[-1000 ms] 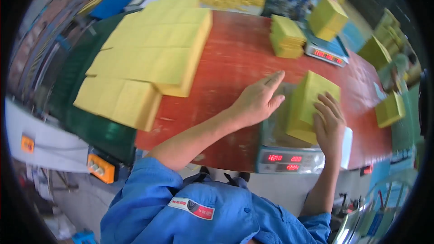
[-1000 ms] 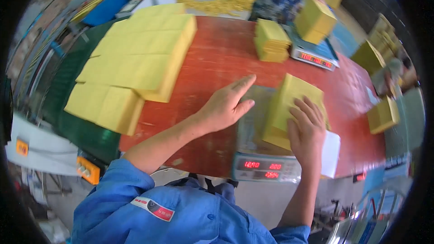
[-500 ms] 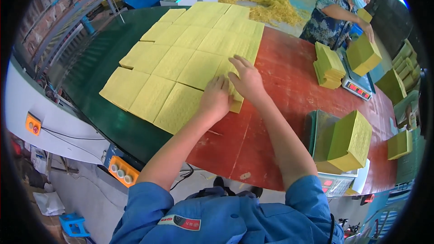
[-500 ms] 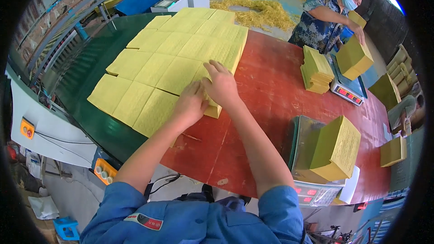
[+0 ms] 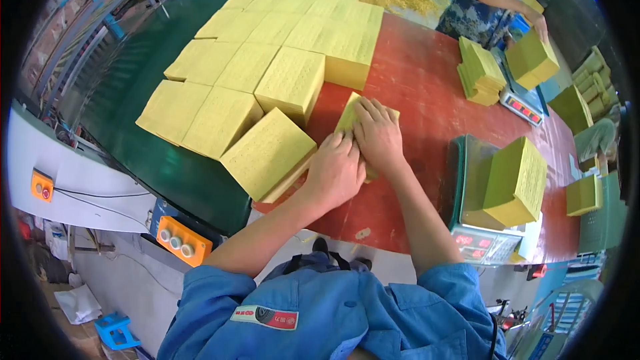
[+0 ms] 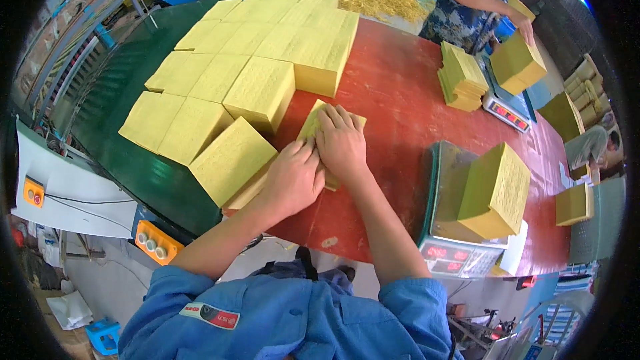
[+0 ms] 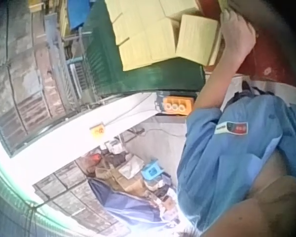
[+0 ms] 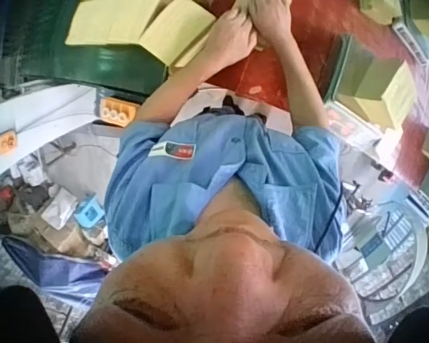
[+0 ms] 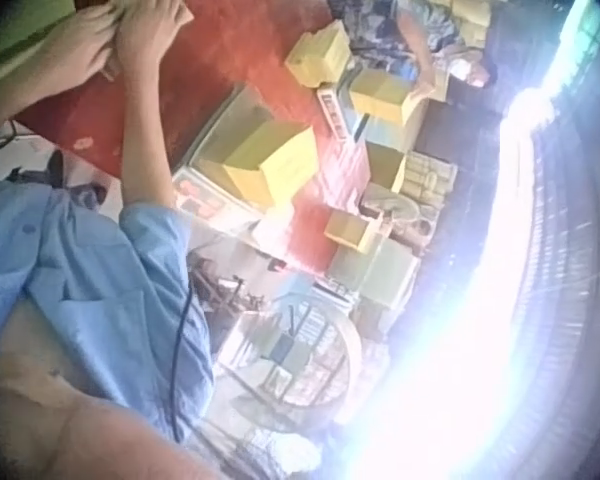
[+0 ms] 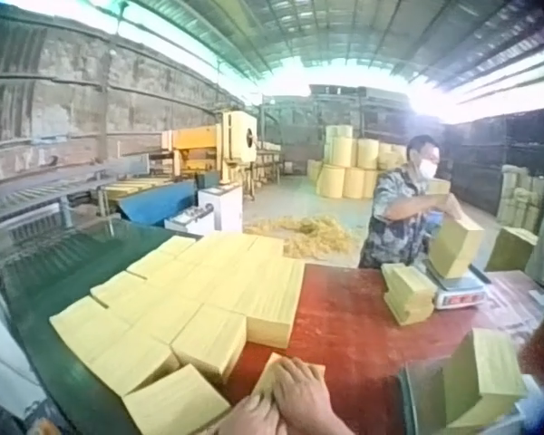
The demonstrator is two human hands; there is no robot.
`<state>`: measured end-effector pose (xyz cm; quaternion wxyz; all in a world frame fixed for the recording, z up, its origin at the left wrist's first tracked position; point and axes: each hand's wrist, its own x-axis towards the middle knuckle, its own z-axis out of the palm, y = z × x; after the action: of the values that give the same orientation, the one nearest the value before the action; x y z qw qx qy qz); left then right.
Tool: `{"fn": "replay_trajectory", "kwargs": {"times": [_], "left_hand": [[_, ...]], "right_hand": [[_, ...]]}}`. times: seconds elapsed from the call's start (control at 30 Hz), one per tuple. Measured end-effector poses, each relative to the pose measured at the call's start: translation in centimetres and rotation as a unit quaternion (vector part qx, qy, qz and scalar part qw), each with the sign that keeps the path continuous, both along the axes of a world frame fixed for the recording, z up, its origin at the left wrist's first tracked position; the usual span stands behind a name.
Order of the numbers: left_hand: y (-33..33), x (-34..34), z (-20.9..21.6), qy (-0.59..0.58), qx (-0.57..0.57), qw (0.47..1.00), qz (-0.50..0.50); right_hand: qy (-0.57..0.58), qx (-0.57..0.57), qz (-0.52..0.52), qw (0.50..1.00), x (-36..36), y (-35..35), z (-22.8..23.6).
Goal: The person is weighing stacks of yellow textured sheets on an electronic scale in a manufacturing setting.
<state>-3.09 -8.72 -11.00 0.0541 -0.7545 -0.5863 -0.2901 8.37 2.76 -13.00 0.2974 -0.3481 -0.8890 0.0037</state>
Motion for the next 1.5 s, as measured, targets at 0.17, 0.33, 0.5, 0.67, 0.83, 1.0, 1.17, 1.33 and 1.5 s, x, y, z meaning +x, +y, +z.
{"fn": "replay_trajectory", "kwargs": {"times": [0.17, 0.33, 0.5, 0.67, 0.83, 1.0, 1.17, 1.33, 1.5], "left_hand": [[-6.4, 6.1, 1.1, -0.027, -0.026, 0.996, -0.081], [-10.8, 9.9, 1.6, -0.147, -0.043, 0.98, -0.129], [-9.8, 10.2, -0.6, -0.542, -0.231, 0.808, 0.013], [-9.8, 11.5, -1.2, -0.67, -0.383, 0.636, -0.011], [-12.8, 13.5, -1.9, -0.643, -0.398, 0.654, 0.025], [-16.1, 16.6, -1.9, -0.647, -0.371, 0.666, 0.019], [-17.9, 14.8, -2.5, -0.731, -0.445, 0.518, 0.006], [-18.8, 12.5, -4.8, -0.762, -0.43, 0.484, -0.002], [-18.2, 10.6, -6.3, -0.517, -0.312, 0.791, -0.1]], "right_hand": [[-0.016, -0.041, -0.045, 0.998, 8.2, -7.8, 1.2], [-0.016, -0.093, -0.049, 0.994, 14.8, -14.3, 2.1], [0.24, -0.141, -0.05, 0.959, 18.4, -17.5, 3.6], [0.408, -0.351, -0.085, 0.838, 24.9, -24.2, -1.2], [0.484, -0.625, -0.134, 0.598, 27.1, -27.4, -7.6], [0.588, -0.683, -0.058, 0.429, 26.8, -26.5, -9.4], [0.561, -0.711, -0.058, 0.421, 27.4, -26.5, -7.2], [0.506, -0.728, -0.059, 0.46, 26.6, -26.0, -6.0], [0.413, -0.651, 0.012, 0.636, 26.8, -23.4, -2.0]]}}
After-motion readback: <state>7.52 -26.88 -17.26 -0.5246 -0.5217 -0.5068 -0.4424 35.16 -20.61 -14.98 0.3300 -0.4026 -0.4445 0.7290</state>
